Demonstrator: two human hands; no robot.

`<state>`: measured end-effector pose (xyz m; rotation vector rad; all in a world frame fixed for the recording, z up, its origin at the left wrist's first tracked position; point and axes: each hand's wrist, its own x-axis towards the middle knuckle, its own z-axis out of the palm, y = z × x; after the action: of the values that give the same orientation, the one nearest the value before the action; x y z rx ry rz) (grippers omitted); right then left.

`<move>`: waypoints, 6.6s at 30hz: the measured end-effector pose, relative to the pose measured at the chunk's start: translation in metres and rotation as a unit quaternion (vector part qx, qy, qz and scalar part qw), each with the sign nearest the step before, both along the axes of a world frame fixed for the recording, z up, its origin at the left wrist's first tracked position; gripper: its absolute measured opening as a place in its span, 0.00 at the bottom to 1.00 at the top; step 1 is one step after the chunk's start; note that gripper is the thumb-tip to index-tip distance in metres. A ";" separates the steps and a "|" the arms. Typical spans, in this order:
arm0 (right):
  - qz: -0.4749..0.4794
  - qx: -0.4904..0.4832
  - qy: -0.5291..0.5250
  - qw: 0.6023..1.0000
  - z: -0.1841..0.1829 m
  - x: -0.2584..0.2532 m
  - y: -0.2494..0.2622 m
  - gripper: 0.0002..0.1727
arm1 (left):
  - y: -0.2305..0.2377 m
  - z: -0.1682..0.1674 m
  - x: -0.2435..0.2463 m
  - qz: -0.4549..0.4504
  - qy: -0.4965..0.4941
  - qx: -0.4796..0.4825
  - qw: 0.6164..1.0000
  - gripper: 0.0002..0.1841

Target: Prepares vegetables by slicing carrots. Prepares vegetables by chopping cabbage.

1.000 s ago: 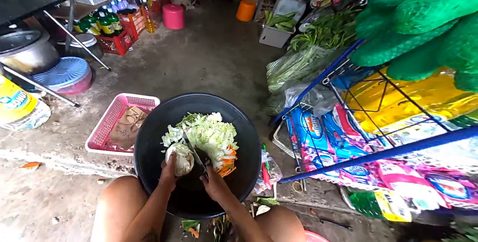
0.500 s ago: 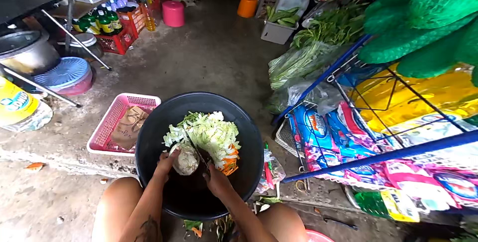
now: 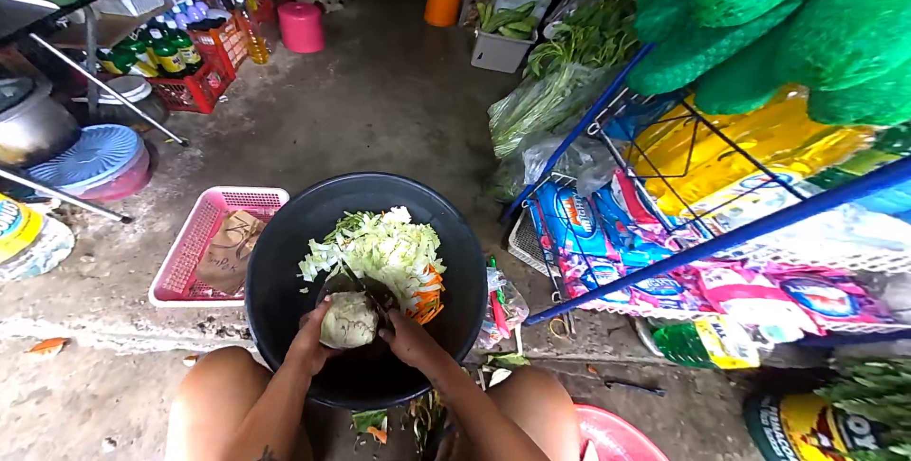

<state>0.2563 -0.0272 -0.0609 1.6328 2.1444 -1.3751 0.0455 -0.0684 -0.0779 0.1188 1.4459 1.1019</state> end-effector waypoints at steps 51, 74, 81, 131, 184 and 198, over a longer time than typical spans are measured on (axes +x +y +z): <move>-0.205 0.397 -0.025 0.894 0.062 0.141 -0.250 0.24 | -0.087 0.045 0.134 -0.126 -0.284 0.262 0.914 0.35; -0.317 0.199 0.030 0.927 0.066 0.141 -0.257 0.27 | -0.102 0.026 0.148 -0.266 -0.253 0.209 0.906 0.38; -0.334 0.213 0.019 0.918 0.063 0.147 -0.279 0.27 | -0.095 0.036 0.140 -0.238 -0.258 0.184 0.918 0.36; -0.229 0.514 0.082 0.823 0.040 0.126 -0.282 0.25 | -0.079 0.096 0.143 -0.094 -0.403 0.235 0.879 0.53; -0.475 0.128 0.450 0.746 0.041 0.144 -0.248 0.28 | -0.072 0.055 0.129 -0.209 -0.309 0.250 0.894 0.46; -0.458 0.050 0.493 0.738 0.051 0.116 -0.221 0.34 | -0.118 0.063 0.129 -0.135 -0.233 0.122 0.955 0.49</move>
<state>0.3721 -0.2477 -0.0102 2.5509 1.6647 -3.0118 0.1741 -0.1865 -0.0150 0.2094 0.8426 0.9961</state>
